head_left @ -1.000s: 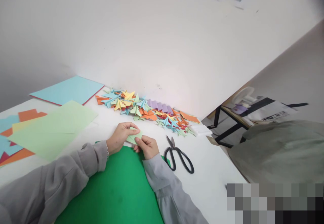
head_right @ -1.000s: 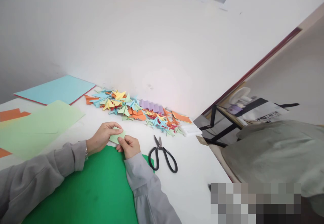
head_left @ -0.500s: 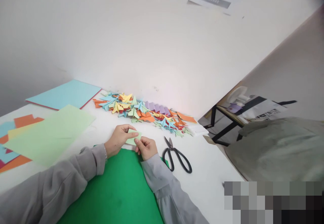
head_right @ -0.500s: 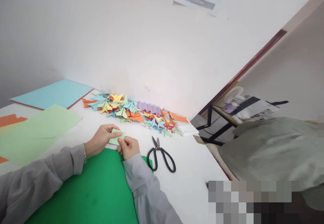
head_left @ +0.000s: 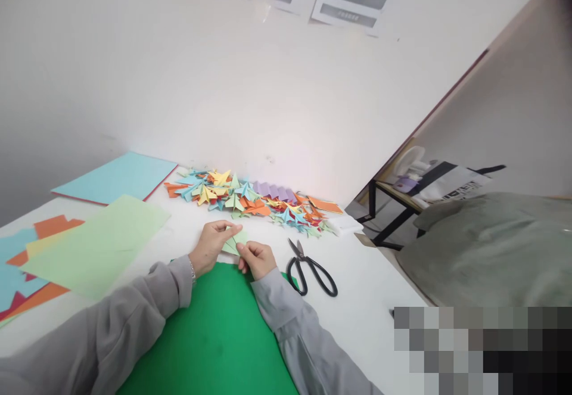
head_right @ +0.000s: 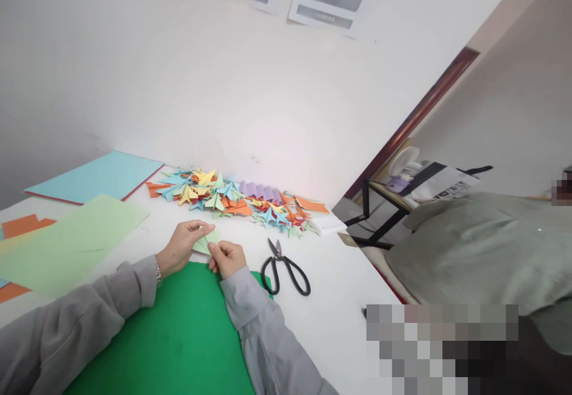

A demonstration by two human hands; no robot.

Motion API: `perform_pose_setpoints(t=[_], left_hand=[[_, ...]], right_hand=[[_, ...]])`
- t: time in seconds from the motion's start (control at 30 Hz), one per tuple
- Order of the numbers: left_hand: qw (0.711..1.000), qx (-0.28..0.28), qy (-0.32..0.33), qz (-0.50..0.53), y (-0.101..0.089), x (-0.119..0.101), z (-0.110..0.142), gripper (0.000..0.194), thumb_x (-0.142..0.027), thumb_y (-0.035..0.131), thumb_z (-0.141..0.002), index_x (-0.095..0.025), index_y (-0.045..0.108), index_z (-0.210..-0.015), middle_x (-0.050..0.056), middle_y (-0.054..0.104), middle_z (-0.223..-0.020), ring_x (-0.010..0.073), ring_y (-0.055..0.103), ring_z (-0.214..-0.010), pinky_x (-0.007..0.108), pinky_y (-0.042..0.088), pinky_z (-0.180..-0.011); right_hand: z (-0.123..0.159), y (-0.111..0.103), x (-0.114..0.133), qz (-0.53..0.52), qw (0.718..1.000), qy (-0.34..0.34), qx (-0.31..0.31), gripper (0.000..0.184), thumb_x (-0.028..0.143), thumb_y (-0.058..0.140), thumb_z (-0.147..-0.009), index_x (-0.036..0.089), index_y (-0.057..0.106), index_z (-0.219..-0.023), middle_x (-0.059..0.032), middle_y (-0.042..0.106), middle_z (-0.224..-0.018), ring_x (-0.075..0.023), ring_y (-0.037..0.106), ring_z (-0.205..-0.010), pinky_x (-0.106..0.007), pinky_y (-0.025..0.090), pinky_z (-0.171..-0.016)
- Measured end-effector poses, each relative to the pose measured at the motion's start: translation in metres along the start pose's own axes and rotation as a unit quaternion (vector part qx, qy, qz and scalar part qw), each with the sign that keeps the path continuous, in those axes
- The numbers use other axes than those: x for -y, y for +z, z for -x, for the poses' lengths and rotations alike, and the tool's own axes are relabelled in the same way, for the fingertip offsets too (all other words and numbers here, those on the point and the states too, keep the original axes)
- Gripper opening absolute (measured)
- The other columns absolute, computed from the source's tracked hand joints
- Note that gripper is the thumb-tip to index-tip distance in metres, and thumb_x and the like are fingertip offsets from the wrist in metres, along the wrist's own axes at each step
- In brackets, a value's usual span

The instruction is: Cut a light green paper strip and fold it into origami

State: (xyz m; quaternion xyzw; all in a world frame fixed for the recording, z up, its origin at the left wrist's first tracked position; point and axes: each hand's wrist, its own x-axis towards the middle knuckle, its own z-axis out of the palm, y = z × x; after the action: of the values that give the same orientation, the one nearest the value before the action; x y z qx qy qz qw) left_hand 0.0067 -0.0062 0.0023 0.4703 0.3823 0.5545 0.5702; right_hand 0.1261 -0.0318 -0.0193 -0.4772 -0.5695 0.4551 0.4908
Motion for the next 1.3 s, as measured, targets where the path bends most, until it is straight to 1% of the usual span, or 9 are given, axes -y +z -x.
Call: perform_pose_setpoints(t=[0.1,0.2,0.37,0.6,0.77,0.83,0.93,1.17,1.3], left_hand=[[1.0,0.011,0.016,-0.002,-0.0002,0.0,0.0002,0.028,-0.031,0.072,-0.049,-0.013,0.064,-0.069,-0.002,0.053,-0.056,0.0088,0.046,-0.053,0.021,0.036,-0.05],[1.0,0.019,-0.002,-0.007,-0.0002,-0.0002,-0.0005,0.025,-0.028,0.073,-0.049,-0.013,0.063,-0.067,-0.002,0.052,-0.054,0.0086,0.045,-0.051,0.021,0.036,-0.048],[1.0,0.007,-0.004,0.005,0.0009,-0.0023,-0.0007,0.017,-0.023,0.072,-0.05,-0.013,0.063,-0.06,-0.001,0.055,-0.056,0.0091,0.047,-0.056,0.022,0.038,-0.053],[0.996,-0.003,-0.054,0.064,0.0038,-0.0021,0.0016,0.021,-0.028,0.072,-0.05,-0.013,0.059,-0.059,-0.003,0.054,-0.05,0.0078,0.046,-0.045,0.02,0.035,-0.044],[0.993,0.003,-0.055,0.102,0.0037,-0.004,0.0013,0.028,-0.033,0.07,-0.053,-0.011,0.06,-0.065,-0.001,0.056,-0.052,0.0089,0.049,-0.046,0.02,0.037,-0.043],[0.994,0.026,-0.049,0.098,0.0035,-0.0054,0.0026,0.029,-0.029,0.073,-0.051,-0.011,0.061,-0.07,0.0,0.059,-0.057,0.0107,0.053,-0.052,0.022,0.042,-0.049],[0.995,0.048,-0.054,0.075,0.0034,-0.0061,0.0046,0.028,-0.024,0.075,-0.048,-0.011,0.061,-0.069,0.001,0.061,-0.058,0.0122,0.056,-0.053,0.023,0.043,-0.05],[0.995,0.031,-0.061,0.074,0.0017,-0.0039,0.0017,0.024,-0.022,0.075,-0.047,-0.011,0.061,-0.062,0.002,0.062,-0.056,0.0116,0.056,-0.051,0.022,0.043,-0.049],[0.994,0.035,-0.072,0.072,0.0018,-0.004,0.002,0.024,-0.025,0.075,-0.048,-0.011,0.061,-0.061,0.002,0.063,-0.058,0.0111,0.055,-0.049,0.022,0.042,-0.047]], right_hand=[[-0.0004,0.0005,-0.0001,-0.019,1.0,0.001,-0.008,0.044,0.054,0.057,-0.064,0.017,0.048,-0.041,0.0027,0.049,-0.033,-0.006,0.038,-0.027,-0.019,0.029,-0.032],[-0.0008,0.0015,-0.0006,-0.027,1.0,0.0,-0.011,0.041,0.053,0.059,-0.061,0.017,0.049,-0.044,0.0025,0.051,-0.036,-0.0067,0.041,-0.029,-0.019,0.03,-0.032],[-0.0008,0.0026,0.0001,-0.001,1.0,-0.011,-0.022,0.04,0.049,0.06,-0.062,0.017,0.047,-0.042,0.0029,0.05,-0.034,-0.0056,0.037,-0.027,-0.018,0.026,-0.03],[-0.0001,0.0027,0.0033,-0.001,1.0,-0.002,-0.025,0.039,0.047,0.061,-0.061,0.017,0.046,-0.04,0.0026,0.05,-0.032,-0.0049,0.034,-0.025,-0.018,0.024,-0.028],[-0.0011,0.0022,0.001,-0.034,0.999,0.021,-0.023,0.04,0.05,0.062,-0.059,0.016,0.05,-0.041,0.0025,0.049,-0.031,-0.006,0.038,-0.026,-0.018,0.029,-0.03],[-0.0014,0.0015,0.001,-0.051,0.998,0.018,-0.035,0.041,0.051,0.061,-0.06,0.016,0.05,-0.041,0.0025,0.049,-0.031,-0.0059,0.039,-0.027,-0.018,0.029,-0.031],[-0.0015,0.0007,0.0014,-0.081,0.996,0.024,-0.039,0.041,0.05,0.063,-0.06,0.015,0.051,-0.043,0.0018,0.051,-0.034,-0.0059,0.041,-0.028,-0.017,0.03,-0.031],[-0.0004,0.0017,0.0017,-0.1,0.995,0.011,-0.027,0.036,0.046,0.066,-0.058,0.015,0.051,-0.046,0.002,0.055,-0.037,-0.0059,0.043,-0.029,-0.017,0.035,-0.032],[0.0013,0.0004,0.0053,-0.082,0.995,0.022,-0.048,0.037,0.045,0.066,-0.057,0.016,0.048,-0.045,0.003,0.053,-0.035,-0.0052,0.04,-0.026,-0.016,0.03,-0.029]])
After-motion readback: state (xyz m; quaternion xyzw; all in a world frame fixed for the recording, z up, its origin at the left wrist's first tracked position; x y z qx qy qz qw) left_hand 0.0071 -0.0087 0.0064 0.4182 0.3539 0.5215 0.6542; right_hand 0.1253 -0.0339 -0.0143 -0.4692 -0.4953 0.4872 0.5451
